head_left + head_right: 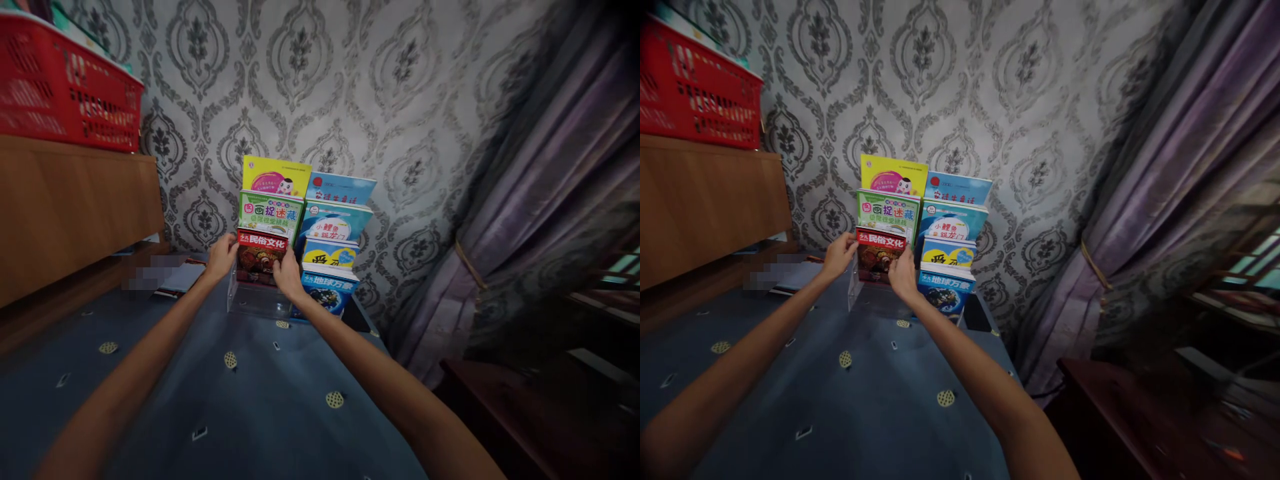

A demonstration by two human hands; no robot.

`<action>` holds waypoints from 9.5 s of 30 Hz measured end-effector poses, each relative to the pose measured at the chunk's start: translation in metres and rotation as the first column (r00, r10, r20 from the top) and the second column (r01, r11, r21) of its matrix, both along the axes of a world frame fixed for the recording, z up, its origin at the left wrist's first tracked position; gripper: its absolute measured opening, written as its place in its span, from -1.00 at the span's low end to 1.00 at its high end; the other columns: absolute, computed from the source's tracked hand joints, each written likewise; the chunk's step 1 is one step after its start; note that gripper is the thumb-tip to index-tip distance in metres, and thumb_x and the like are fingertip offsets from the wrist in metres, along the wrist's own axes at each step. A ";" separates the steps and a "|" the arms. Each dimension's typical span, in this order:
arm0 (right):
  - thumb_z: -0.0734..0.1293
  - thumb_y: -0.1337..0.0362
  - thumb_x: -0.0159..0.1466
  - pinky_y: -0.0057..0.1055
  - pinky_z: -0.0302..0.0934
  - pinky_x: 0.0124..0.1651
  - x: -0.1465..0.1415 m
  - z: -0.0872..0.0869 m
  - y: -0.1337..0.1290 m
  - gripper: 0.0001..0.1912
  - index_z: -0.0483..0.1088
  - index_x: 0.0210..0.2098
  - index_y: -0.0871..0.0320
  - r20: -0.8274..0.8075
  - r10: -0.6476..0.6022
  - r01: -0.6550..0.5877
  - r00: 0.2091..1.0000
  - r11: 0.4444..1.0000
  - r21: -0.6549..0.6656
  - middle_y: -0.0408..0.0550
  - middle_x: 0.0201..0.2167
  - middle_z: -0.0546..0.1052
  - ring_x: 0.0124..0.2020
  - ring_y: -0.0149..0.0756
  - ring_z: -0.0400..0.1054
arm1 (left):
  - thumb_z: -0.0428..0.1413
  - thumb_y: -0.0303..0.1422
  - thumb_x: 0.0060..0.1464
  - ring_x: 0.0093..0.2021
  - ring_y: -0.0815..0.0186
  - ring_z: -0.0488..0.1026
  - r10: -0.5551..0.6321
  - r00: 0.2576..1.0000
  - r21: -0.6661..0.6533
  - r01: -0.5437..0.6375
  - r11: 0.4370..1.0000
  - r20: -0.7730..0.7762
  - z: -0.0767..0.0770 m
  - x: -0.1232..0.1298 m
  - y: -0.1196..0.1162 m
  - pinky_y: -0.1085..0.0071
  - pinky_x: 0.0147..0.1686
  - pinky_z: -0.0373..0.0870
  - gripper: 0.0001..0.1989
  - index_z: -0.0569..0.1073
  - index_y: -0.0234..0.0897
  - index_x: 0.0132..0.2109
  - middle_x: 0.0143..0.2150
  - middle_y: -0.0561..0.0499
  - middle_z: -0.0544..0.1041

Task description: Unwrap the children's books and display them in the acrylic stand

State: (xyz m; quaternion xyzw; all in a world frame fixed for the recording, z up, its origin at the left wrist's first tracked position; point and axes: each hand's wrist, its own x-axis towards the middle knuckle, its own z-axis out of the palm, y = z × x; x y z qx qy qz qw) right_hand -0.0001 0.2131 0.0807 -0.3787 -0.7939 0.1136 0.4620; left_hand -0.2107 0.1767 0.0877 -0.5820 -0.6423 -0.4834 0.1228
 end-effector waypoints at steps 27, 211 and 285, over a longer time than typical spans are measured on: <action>0.13 0.40 0.26 -0.01 0.19 0.22 0.007 -0.024 -0.019 -0.45 0.22 0.25 0.32 0.111 0.063 -0.074 0.992 0.993 0.092 0.26 0.05 0.37 0.07 0.00 0.25 | 0.02 -0.26 0.15 -0.29 0.25 0.45 -0.009 0.994 -0.046 0.014 0.999 0.107 -0.013 0.002 -0.004 0.36 -0.23 0.32 -0.86 0.41 -0.21 -0.27 -0.32 0.02 0.54; 0.22 0.22 0.43 0.07 0.17 0.31 0.234 -0.128 -0.241 -0.67 0.46 0.12 0.04 0.087 0.410 -0.360 0.908 0.869 -0.339 0.03 0.04 0.58 0.13 -0.15 0.44 | -0.05 -0.67 0.12 0.03 0.01 0.50 -0.697 0.409 -0.761 0.009 0.649 -0.589 -0.089 0.176 -0.228 0.12 0.00 0.42 -0.49 0.31 -0.40 0.22 0.04 -0.32 0.50; 0.32 0.14 0.35 0.17 -0.05 0.40 0.204 -0.125 -0.252 -0.33 0.11 0.39 0.12 0.487 0.351 -0.268 0.800 0.935 -0.233 0.17 0.34 0.27 0.39 0.00 0.08 | -0.14 -0.56 0.17 0.33 0.14 0.29 -0.490 0.822 -0.640 0.214 0.738 -0.291 -0.144 0.117 -0.214 0.05 0.31 0.22 -0.44 0.33 -0.31 0.29 0.34 -0.21 0.34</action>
